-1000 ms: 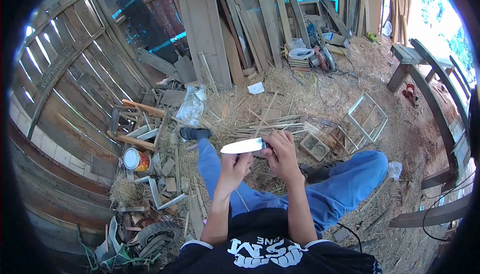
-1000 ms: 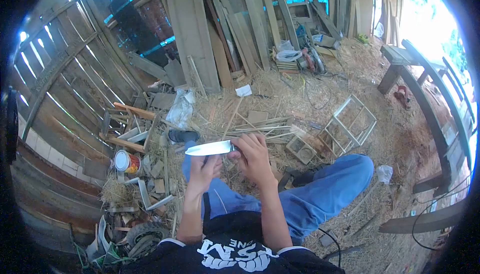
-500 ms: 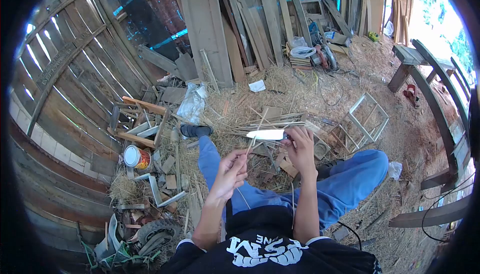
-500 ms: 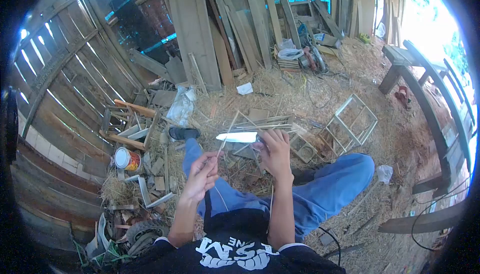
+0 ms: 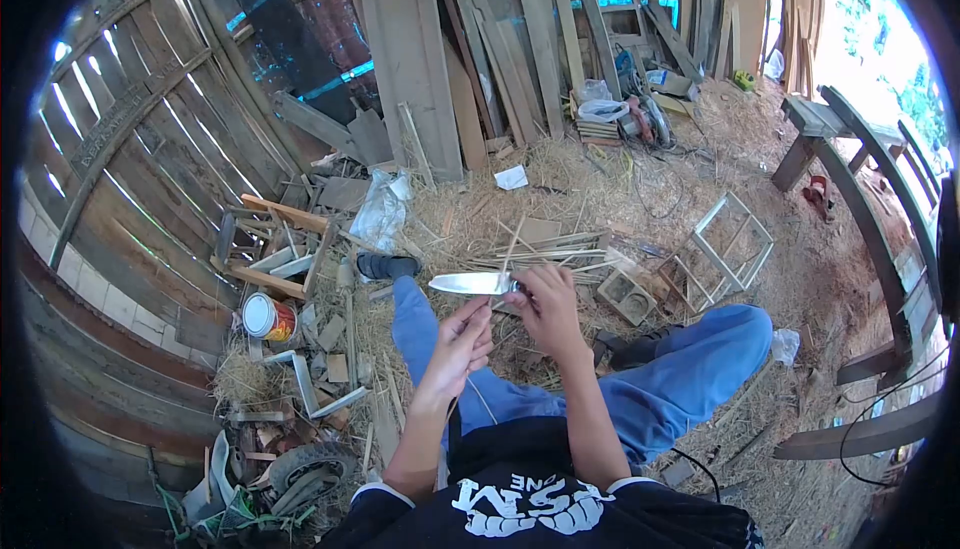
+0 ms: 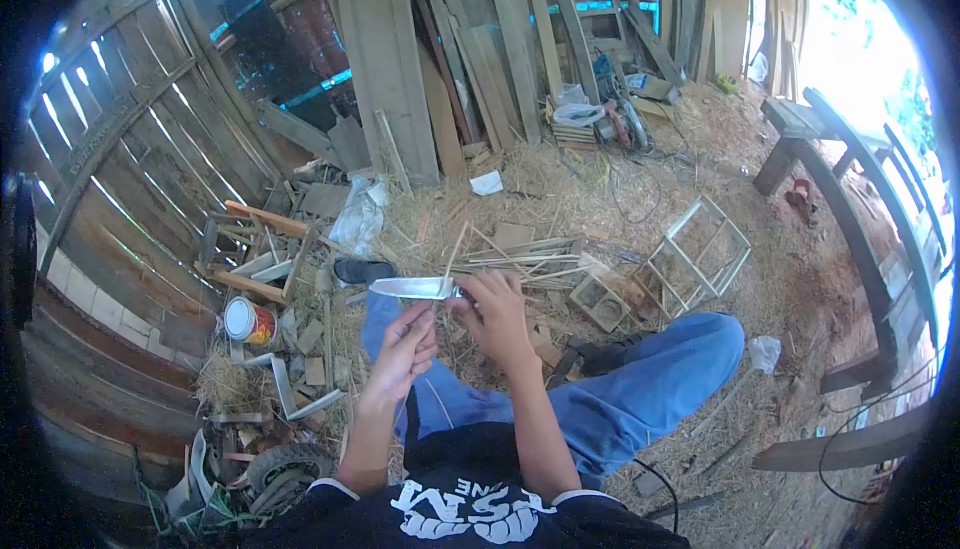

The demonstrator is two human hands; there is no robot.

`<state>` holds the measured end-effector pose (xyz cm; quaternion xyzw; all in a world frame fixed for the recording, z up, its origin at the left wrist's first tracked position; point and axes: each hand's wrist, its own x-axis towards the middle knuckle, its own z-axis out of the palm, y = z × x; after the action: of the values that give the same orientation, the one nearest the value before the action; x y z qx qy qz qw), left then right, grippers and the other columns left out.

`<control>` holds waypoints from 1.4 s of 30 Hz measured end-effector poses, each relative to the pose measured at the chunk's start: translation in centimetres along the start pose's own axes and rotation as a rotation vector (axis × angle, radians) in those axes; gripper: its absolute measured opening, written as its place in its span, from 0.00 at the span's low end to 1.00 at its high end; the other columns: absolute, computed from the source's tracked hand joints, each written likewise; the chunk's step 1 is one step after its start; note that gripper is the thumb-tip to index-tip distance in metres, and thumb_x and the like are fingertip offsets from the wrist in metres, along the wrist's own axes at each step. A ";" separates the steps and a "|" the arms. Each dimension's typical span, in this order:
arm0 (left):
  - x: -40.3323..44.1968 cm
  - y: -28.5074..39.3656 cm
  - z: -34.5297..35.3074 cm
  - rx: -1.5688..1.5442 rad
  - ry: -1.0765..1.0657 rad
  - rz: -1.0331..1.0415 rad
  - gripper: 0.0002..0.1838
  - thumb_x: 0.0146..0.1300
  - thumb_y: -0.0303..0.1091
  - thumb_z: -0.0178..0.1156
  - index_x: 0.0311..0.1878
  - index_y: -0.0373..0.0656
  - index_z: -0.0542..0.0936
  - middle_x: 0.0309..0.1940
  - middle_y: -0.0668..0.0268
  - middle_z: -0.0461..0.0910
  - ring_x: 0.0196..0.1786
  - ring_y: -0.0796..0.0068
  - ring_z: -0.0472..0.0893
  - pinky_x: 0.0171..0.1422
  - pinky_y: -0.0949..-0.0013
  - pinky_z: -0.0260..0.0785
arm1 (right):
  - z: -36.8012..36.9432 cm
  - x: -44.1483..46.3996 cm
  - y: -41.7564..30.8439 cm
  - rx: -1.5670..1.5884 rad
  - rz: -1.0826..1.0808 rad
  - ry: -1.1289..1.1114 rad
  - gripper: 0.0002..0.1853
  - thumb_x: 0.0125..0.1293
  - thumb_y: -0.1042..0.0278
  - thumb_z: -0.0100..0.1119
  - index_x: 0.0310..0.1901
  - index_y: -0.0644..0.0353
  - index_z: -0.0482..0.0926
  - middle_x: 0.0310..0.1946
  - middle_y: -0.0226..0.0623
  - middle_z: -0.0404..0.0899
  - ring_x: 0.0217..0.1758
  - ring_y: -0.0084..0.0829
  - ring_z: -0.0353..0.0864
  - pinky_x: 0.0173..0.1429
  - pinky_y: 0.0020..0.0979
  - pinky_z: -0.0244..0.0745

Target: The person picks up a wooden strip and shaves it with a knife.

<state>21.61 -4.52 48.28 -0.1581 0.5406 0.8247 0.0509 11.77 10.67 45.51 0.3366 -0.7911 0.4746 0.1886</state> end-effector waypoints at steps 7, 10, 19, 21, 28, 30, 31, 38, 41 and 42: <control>-1.5 0.7 0.8 0.106 -0.084 -0.015 0.24 0.77 0.37 0.53 0.75 0.52 0.68 0.22 0.82 0.54 0.19 0.92 0.52 0.19 0.82 0.41 | -2.1 0.3 0.8 -0.074 -0.117 0.115 0.14 0.55 0.64 0.69 0.42 0.58 0.81 0.32 0.34 0.77 0.39 0.39 0.75 0.56 0.39 0.63; -1.7 0.7 0.4 0.140 -0.091 -0.048 0.24 0.78 0.37 0.52 0.75 0.51 0.67 0.22 0.81 0.54 0.19 0.91 0.52 0.19 0.82 0.41 | -2.5 -0.5 2.0 -0.114 -0.090 0.079 0.14 0.53 0.69 0.67 0.43 0.56 0.82 0.35 0.33 0.80 0.43 0.38 0.77 0.54 0.40 0.65; -3.8 0.4 -4.3 0.020 0.116 -0.016 0.23 0.79 0.36 0.50 0.74 0.48 0.67 0.21 0.81 0.54 0.17 0.92 0.52 0.18 0.81 0.41 | -8.7 -7.0 12.0 -0.463 0.361 0.428 0.14 0.69 0.61 0.62 0.47 0.62 0.83 0.40 0.41 0.83 0.44 0.43 0.77 0.56 0.42 0.65; -2.1 0.2 -2.9 -0.052 0.050 0.021 0.24 0.78 0.36 0.51 0.75 0.49 0.66 0.21 0.81 0.54 0.17 0.91 0.52 0.19 0.81 0.42 | -6.7 -5.2 10.6 -0.400 0.323 0.361 0.14 0.67 0.60 0.63 0.47 0.61 0.82 0.41 0.41 0.83 0.47 0.44 0.78 0.58 0.42 0.65; 1.2 0.5 1.1 -0.046 0.020 0.124 0.27 0.77 0.38 0.55 0.75 0.49 0.65 0.21 0.79 0.58 0.19 0.90 0.55 0.20 0.80 0.44 | -3.4 -1.3 4.3 -0.102 0.214 0.226 0.15 0.70 0.58 0.60 0.48 0.60 0.82 0.40 0.40 0.82 0.42 0.42 0.76 0.54 0.39 0.66; 1.5 0.6 1.9 -0.041 0.009 0.128 0.27 0.77 0.39 0.55 0.75 0.48 0.65 0.21 0.79 0.58 0.19 0.90 0.55 0.20 0.80 0.44 | -2.9 -0.7 3.1 -0.039 0.149 0.165 0.14 0.69 0.59 0.61 0.48 0.60 0.81 0.41 0.41 0.82 0.43 0.41 0.76 0.54 0.39 0.66; 1.5 0.6 2.2 -0.025 0.018 0.134 0.25 0.77 0.39 0.54 0.73 0.47 0.67 0.21 0.79 0.58 0.18 0.90 0.55 0.20 0.80 0.44 | -2.9 -0.5 2.2 -0.026 0.149 0.135 0.14 0.67 0.60 0.63 0.47 0.60 0.81 0.40 0.40 0.83 0.42 0.41 0.76 0.54 0.39 0.66; 2.0 0.0 2.7 -0.014 -0.007 0.168 0.10 0.77 0.39 0.54 0.49 0.43 0.77 0.19 0.79 0.59 0.16 0.90 0.54 0.19 0.79 0.44 | -2.1 0.7 -1.1 0.100 -0.049 0.055 0.14 0.64 0.62 0.64 0.45 0.62 0.81 0.34 0.39 0.79 0.41 0.41 0.76 0.49 0.38 0.64; 1.7 0.1 2.6 -0.039 -0.030 0.150 0.09 0.77 0.38 0.54 0.44 0.44 0.76 0.19 0.80 0.57 0.17 0.90 0.53 0.19 0.79 0.42 | -2.4 0.6 -1.3 0.099 -0.009 0.001 0.13 0.63 0.62 0.65 0.46 0.59 0.82 0.33 0.36 0.78 0.41 0.40 0.76 0.53 0.40 0.65; 1.5 0.4 2.6 -0.047 -0.043 0.140 0.08 0.77 0.38 0.54 0.43 0.44 0.75 0.19 0.80 0.56 0.17 0.90 0.53 0.19 0.79 0.41 | -2.5 0.6 -1.2 0.100 -0.018 0.003 0.13 0.63 0.62 0.65 0.46 0.59 0.82 0.33 0.36 0.78 0.41 0.39 0.76 0.53 0.40 0.65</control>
<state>19.56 -2.47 49.06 -0.1035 0.5298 0.8418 0.0009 12.15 12.26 47.83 0.3520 -0.7630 0.5123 0.1772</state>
